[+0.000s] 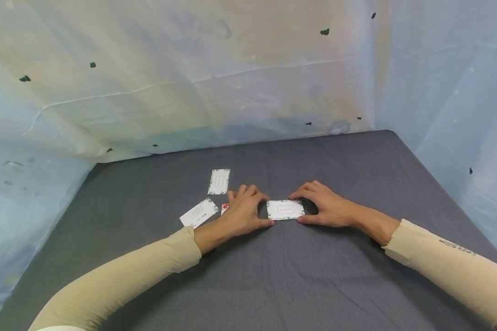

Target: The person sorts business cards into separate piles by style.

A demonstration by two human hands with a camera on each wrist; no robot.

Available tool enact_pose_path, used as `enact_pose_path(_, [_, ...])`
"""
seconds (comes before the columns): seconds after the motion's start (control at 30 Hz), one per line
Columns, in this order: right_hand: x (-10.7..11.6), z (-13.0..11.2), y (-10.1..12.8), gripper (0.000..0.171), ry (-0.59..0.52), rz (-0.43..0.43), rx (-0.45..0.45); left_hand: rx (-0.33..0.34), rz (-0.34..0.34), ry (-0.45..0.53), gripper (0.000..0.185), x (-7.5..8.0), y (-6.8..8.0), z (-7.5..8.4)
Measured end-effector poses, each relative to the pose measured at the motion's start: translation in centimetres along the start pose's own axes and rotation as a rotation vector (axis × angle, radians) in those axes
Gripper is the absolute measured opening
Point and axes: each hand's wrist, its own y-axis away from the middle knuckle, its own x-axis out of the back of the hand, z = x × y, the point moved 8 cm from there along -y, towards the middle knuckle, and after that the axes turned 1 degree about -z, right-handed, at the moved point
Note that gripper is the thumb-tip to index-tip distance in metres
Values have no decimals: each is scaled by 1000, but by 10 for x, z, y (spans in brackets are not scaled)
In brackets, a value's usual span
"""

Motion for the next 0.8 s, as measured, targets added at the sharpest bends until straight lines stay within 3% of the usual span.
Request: enact_pose_path(0.8, [0, -1, -4, 56, 1, 2, 22, 23, 1, -4, 67, 3, 4, -4])
